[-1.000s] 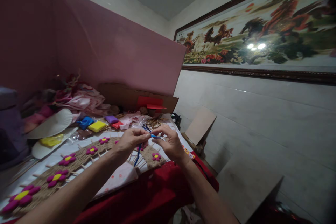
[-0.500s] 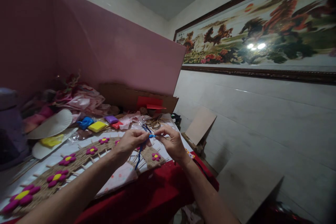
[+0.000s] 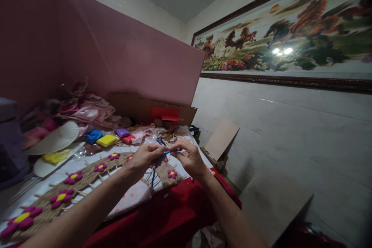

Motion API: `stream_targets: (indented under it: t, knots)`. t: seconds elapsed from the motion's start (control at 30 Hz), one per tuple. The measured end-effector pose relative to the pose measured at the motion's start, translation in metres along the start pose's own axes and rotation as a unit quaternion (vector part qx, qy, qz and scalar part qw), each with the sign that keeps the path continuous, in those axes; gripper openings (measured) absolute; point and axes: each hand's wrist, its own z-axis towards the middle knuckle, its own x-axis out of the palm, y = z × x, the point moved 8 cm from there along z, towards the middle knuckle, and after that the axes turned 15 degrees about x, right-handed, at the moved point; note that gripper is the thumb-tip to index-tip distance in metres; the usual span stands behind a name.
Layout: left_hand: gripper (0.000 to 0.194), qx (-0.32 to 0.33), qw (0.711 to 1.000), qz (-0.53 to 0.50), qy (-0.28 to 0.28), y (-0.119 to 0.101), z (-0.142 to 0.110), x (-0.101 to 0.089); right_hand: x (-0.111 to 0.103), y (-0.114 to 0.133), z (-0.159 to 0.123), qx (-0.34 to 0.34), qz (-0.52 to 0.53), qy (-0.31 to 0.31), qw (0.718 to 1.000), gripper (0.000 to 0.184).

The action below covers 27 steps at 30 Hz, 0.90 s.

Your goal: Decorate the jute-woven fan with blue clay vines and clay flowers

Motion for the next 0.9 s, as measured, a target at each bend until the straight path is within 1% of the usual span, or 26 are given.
stream_targets:
  t: [0.07, 0.17, 0.3, 0.37, 0.47, 0.53, 0.63, 0.73, 0.9]
  knots:
    - [0.041, 0.005, 1.000, 0.010, 0.012, 0.000, 0.000, 0.002, 0.000, 0.001, 0.000, -0.004, -0.003, -0.001, 1.000, 0.010]
    - [0.037, 0.009, 0.998, 0.042, 0.034, -0.001, 0.000, 0.005, 0.000, 0.002, -0.001, -0.011, -0.008, -0.001, 1.000, 0.009]
    - [0.033, 0.003, 0.999, 0.046, 0.006, -0.001, 0.001, 0.002, 0.001, 0.003, -0.001, -0.012, -0.009, 0.008, 1.000, 0.011]
    - [0.032, 0.006, 0.999, 0.040, 0.005, -0.002, 0.001, 0.003, 0.001, 0.003, -0.001, -0.008, -0.010, 0.011, 1.000, 0.011]
    - [0.038, 0.016, 0.999, 0.030, 0.031, -0.005, -0.001, 0.008, 0.000, 0.004, 0.000, -0.006, -0.009, 0.005, 1.000, 0.005]
    - [0.043, 0.016, 0.999, 0.023, 0.038, -0.005, -0.002, 0.010, -0.001, 0.005, 0.000, -0.007, -0.009, -0.002, 1.000, 0.005]
    - [0.036, 0.005, 1.000, 0.010, 0.021, -0.002, -0.004, 0.007, -0.002, 0.005, 0.000, -0.005, -0.014, -0.011, 1.000, 0.007]
    - [0.032, 0.003, 1.000, 0.017, 0.008, 0.000, -0.004, 0.003, -0.001, 0.003, 0.000, 0.002, -0.016, -0.011, 1.000, 0.007]
    - [0.029, 0.014, 1.000, 0.026, 0.001, -0.002, -0.004, -0.001, 0.006, 0.001, 0.001, 0.011, 0.003, 0.023, 1.000, 0.013]
